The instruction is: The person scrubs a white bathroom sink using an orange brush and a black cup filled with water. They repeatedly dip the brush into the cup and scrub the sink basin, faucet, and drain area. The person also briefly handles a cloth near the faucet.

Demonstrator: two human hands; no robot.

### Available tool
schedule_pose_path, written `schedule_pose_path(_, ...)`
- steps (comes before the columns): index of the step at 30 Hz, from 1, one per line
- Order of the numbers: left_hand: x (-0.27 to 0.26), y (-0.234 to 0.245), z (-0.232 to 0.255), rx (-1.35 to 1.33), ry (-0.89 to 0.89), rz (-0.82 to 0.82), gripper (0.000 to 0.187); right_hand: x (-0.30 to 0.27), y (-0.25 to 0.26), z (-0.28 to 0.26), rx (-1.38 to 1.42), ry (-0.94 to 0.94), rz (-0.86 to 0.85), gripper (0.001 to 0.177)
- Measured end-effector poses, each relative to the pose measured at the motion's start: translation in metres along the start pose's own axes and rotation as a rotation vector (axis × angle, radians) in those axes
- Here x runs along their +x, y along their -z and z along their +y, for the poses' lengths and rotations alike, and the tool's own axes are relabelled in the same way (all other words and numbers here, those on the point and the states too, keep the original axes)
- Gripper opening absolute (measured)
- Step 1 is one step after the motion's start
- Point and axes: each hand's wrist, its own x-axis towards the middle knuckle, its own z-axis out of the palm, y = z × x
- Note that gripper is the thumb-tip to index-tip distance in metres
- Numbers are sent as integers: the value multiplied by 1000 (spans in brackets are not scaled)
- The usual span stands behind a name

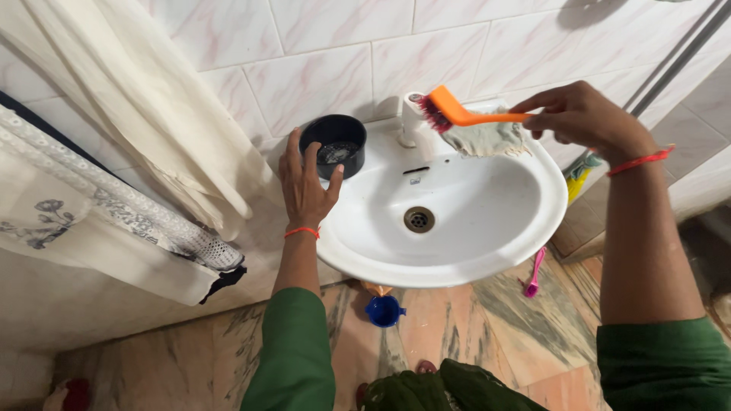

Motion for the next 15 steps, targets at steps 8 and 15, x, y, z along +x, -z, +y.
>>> schedule_pose_path(8,1,-29,40,-121,-64,-20,43,-4,-5,53,-67,-182,45,38)
schedule_pose_path(15,1,-97,116,-228,-78,-522,21,-2,-2,83,-70,-164,-8,44)
